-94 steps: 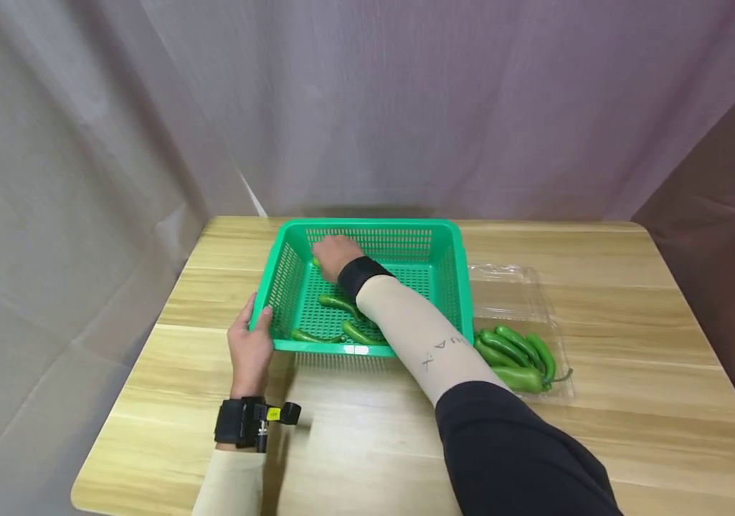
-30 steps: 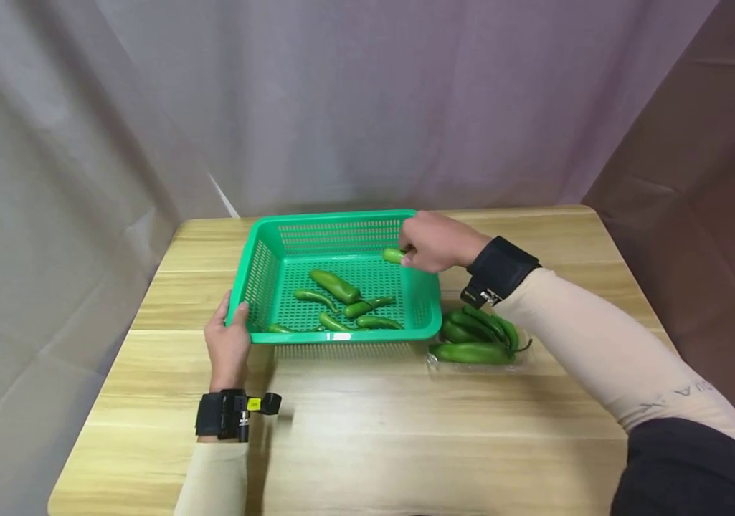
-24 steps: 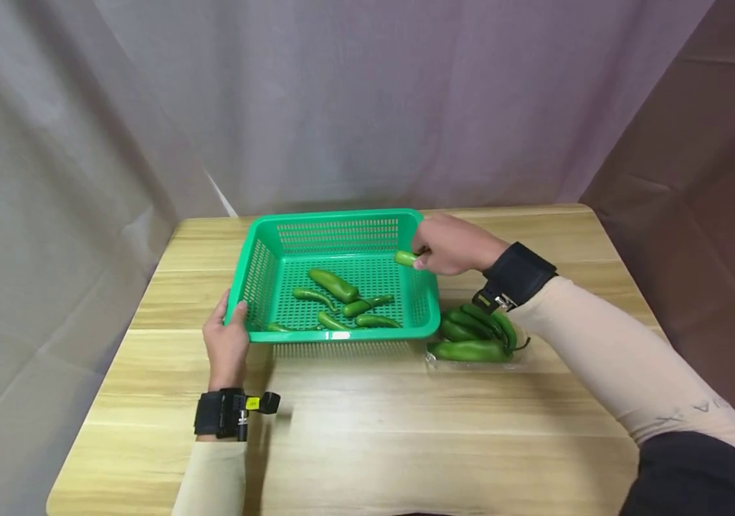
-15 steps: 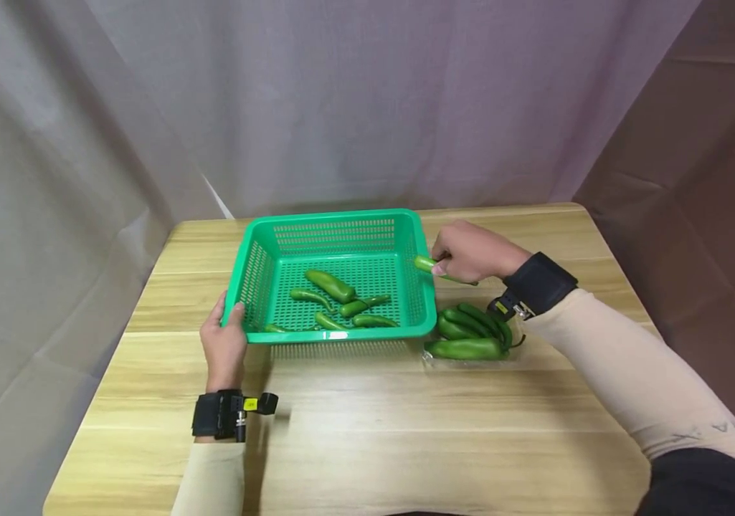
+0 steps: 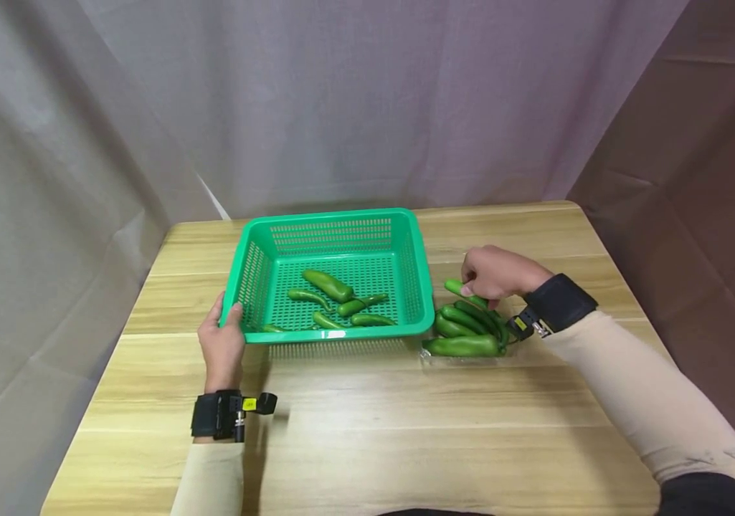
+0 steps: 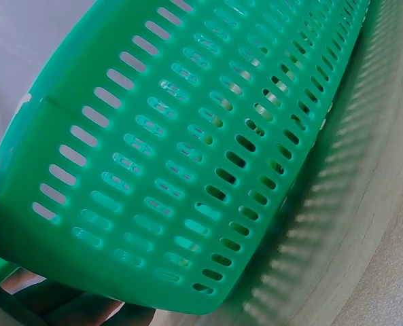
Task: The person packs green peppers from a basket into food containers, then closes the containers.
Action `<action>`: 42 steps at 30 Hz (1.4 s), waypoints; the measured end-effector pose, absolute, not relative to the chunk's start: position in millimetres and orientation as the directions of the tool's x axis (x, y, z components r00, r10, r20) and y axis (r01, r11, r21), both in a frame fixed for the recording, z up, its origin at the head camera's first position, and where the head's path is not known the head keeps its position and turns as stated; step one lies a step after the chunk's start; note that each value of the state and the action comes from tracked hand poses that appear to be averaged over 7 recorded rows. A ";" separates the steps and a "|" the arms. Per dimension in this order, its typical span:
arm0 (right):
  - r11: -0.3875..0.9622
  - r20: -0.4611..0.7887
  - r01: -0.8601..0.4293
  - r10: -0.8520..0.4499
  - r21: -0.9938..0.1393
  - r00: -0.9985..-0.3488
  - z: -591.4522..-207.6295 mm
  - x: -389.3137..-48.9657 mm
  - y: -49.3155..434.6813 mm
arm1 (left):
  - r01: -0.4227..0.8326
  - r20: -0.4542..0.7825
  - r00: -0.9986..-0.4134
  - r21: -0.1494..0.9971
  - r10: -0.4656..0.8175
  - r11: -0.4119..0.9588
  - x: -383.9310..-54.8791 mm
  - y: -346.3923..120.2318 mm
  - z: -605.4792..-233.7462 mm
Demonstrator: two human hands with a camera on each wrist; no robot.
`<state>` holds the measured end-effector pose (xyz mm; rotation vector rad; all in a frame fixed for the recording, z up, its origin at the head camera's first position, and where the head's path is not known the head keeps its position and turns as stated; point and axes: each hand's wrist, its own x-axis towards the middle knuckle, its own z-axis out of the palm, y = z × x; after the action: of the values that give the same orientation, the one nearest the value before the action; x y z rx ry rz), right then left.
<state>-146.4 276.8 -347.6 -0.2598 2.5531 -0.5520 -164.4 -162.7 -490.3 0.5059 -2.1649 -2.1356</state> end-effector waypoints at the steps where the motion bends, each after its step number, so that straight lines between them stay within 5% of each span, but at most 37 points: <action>1: 0.900 -0.456 -0.053 -0.269 -0.432 -0.848 -349.8 -145.1 279.4 | -0.189 -0.187 -0.944 0.982 -0.271 -0.017 -164.4 -162.5 -490.6; 9: 0.908 -0.570 0.109 -0.158 -0.406 -0.806 -368.5 -131.9 295.7 | -0.195 -0.194 -0.941 0.981 -0.278 -0.027 -164.3 -161.8 -492.1; 19: 0.906 -0.567 0.218 -0.029 -0.363 -0.823 -382.3 -126.6 298.6 | -0.197 -0.198 -0.940 0.980 -0.276 -0.033 -164.1 -163.2 -493.7; 42: 0.994 -0.345 0.015 -0.025 -0.111 -0.938 -391.1 -126.7 294.3 | -0.192 -0.194 -0.946 0.981 -0.259 -0.032 -166.4 -164.1 -490.4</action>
<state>-126.7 294.3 -391.1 -0.0074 2.7840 -0.1590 -166.4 -164.1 -490.4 0.5024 -2.1514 -2.1654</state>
